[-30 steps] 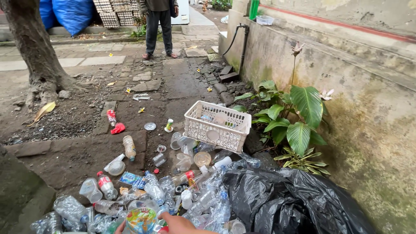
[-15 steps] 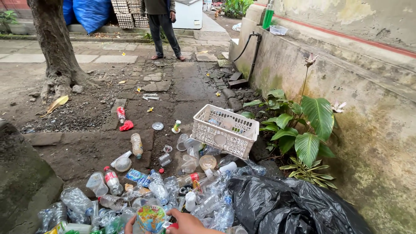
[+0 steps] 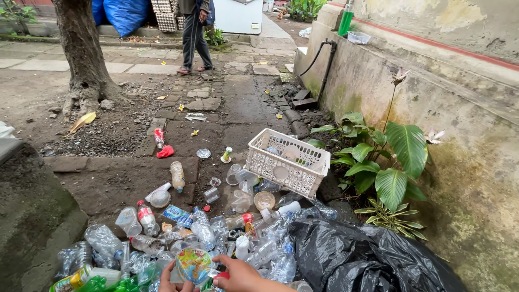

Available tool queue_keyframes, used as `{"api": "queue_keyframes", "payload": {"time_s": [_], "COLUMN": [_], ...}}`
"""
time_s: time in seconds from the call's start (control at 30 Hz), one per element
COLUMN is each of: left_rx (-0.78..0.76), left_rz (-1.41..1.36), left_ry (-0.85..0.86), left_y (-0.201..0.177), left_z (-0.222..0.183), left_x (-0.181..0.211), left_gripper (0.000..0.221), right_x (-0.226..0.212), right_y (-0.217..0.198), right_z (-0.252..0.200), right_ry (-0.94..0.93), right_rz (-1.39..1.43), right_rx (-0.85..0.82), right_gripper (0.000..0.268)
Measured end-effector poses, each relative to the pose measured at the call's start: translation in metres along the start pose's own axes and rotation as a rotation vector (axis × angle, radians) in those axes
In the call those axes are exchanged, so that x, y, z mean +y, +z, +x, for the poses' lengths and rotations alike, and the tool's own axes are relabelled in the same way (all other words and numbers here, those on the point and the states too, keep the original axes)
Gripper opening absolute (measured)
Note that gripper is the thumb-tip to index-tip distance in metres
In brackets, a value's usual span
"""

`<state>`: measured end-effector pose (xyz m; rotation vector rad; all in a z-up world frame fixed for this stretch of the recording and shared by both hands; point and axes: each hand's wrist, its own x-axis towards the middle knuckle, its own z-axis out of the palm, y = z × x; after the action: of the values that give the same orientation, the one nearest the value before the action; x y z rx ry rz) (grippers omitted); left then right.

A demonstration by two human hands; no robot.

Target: Sorting plastic bottles and cups by removing caps and straws and stacking them for recycling

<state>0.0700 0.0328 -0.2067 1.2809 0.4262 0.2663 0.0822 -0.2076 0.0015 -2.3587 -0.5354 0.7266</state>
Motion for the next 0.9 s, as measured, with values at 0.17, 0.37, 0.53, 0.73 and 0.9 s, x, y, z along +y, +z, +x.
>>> {"api": "queue_keyframes", "payload": {"time_s": [0.17, 0.37, 0.53, 0.73, 0.9], "left_rx": [-0.064, 0.137, 0.061, 0.049, 0.083], "left_rz": [0.176, 0.476, 0.474, 0.579, 0.607], "left_ry": [-0.071, -0.182, -0.139, -0.136, -0.111], "left_y": [0.010, 0.054, 0.066, 0.066, 0.062], "left_z": [-0.007, -0.103, -0.117, -0.118, -0.107], "left_x": [0.027, 0.156, 0.185, 0.183, 0.172], "left_gripper": [0.092, 0.070, 0.070, 0.071, 0.071], "right_x": [0.014, 0.026, 0.016, 0.012, 0.006], "right_y": [0.000, 0.001, -0.017, -0.019, -0.022], "right_z": [0.006, 0.009, -0.004, -0.003, -0.006], "right_ry": [-0.018, -0.062, -0.072, -0.051, -0.028], "right_rz": [-0.013, 0.060, 0.210, 0.132, 0.213], "right_rx": [0.049, 0.092, 0.071, 0.046, 0.032], "right_gripper": [0.062, 0.059, 0.061, 0.059, 0.059]}}
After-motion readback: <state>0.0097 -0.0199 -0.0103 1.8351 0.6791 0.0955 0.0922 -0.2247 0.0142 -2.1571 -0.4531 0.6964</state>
